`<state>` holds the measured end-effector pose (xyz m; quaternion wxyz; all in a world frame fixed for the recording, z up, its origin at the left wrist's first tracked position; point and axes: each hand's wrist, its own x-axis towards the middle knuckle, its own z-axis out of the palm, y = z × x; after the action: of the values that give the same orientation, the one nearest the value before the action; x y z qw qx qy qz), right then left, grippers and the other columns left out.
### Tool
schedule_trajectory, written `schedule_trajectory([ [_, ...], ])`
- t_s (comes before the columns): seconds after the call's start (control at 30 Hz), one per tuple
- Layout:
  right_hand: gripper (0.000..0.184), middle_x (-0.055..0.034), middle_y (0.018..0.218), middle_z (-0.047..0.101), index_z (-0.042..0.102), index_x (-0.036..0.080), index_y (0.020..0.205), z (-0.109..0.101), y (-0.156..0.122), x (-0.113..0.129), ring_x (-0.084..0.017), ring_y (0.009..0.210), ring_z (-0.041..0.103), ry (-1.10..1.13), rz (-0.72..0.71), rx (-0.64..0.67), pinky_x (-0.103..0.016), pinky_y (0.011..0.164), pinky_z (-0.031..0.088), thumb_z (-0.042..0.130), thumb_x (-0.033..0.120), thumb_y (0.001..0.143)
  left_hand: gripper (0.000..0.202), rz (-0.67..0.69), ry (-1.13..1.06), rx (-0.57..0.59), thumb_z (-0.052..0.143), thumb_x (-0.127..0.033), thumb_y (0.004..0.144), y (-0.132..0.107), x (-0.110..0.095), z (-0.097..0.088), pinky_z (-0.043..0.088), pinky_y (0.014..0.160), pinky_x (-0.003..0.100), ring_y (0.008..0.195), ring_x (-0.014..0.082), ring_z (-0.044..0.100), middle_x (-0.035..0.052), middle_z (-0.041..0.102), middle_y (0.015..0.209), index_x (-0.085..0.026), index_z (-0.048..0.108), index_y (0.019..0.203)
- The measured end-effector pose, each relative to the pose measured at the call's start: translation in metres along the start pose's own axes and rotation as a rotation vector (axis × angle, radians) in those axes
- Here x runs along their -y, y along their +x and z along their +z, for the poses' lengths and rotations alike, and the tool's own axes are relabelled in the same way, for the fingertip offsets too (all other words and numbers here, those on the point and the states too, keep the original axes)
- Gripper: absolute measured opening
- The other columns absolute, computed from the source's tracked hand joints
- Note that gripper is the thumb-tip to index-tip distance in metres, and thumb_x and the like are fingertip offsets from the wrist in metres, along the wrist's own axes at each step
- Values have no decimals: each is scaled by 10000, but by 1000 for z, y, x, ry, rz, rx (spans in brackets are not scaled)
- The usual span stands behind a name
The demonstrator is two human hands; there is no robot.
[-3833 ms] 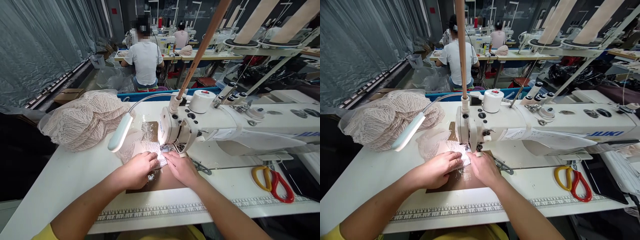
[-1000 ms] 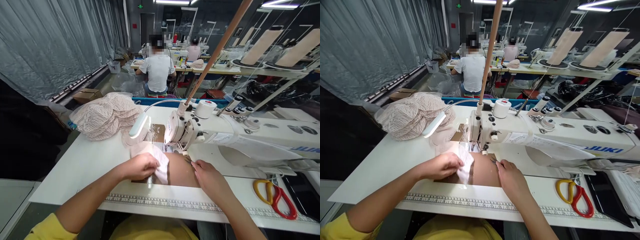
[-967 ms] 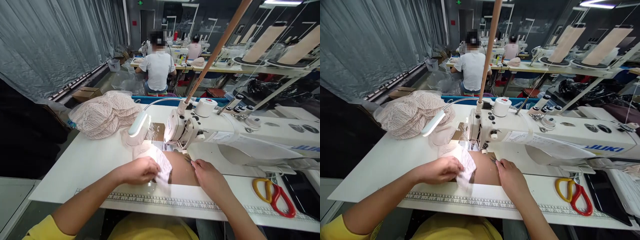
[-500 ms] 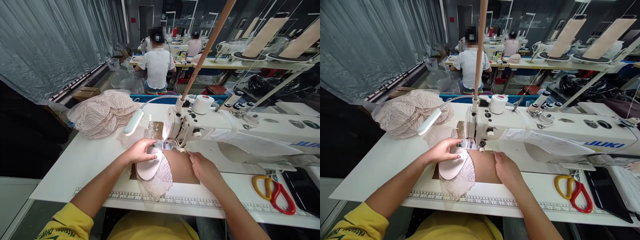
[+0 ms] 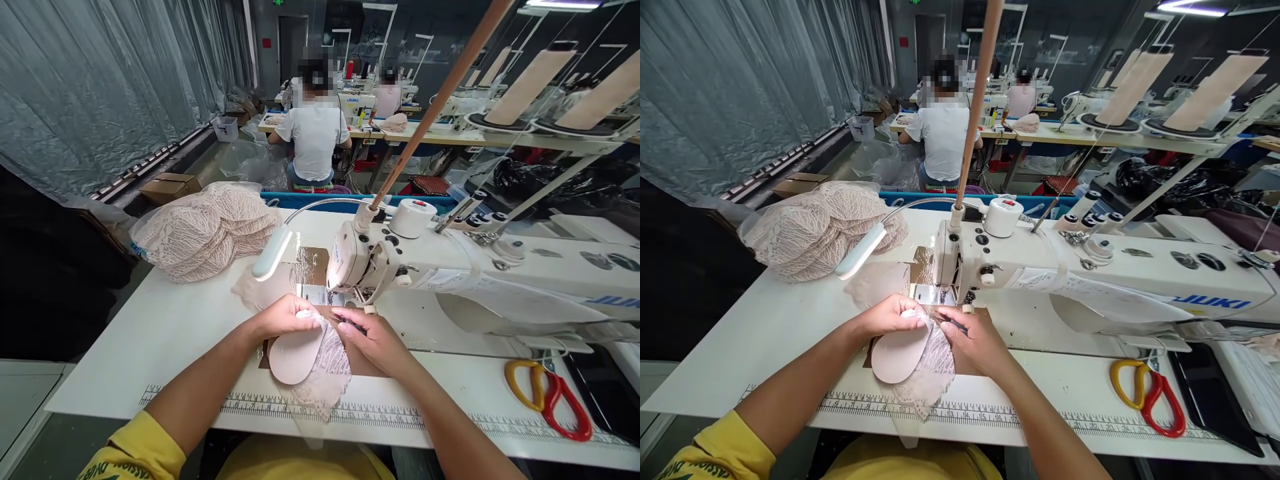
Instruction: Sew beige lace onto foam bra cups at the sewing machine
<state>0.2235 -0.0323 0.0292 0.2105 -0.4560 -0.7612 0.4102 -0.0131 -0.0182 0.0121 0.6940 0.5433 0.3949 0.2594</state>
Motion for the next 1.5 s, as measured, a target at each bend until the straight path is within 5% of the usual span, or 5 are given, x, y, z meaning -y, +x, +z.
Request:
schedule_trajectory([
  [0.27,322,-52,976,681,626,200,1115,18,6,-2,-191,879,631,100,-58,-20,-326,793,504,533,406,885,363,62,-53,69,759,-396,729,0,3,1,464,771,284,811,183,619,96,706,890,-108,741,949],
  [0.83,201,-41,890,690,665,191,937,19,6,-3,-167,803,637,235,-75,-3,-288,727,499,553,345,872,400,37,14,131,759,-481,695,1,1,7,373,588,225,628,110,477,23,590,674,-102,724,817],
  [1.03,164,-31,855,681,668,203,919,23,9,-1,-166,786,624,157,-100,6,-285,711,484,553,309,869,473,50,68,174,735,-482,714,3,1,11,179,491,219,525,56,251,-60,308,522,-110,517,521],
  [1.33,357,-14,838,635,601,201,1102,31,11,-11,-156,723,595,278,31,26,-268,629,478,626,386,798,296,61,233,254,727,-383,737,-1,-8,5,326,538,199,596,87,412,-22,486,658,-113,648,832],
  [1.5,170,-10,717,595,627,176,764,21,6,-8,-147,658,528,198,65,36,-256,588,410,540,312,816,310,98,467,-127,700,-327,746,-33,-37,-14,405,623,204,759,136,526,28,599,900,-163,631,1001],
])
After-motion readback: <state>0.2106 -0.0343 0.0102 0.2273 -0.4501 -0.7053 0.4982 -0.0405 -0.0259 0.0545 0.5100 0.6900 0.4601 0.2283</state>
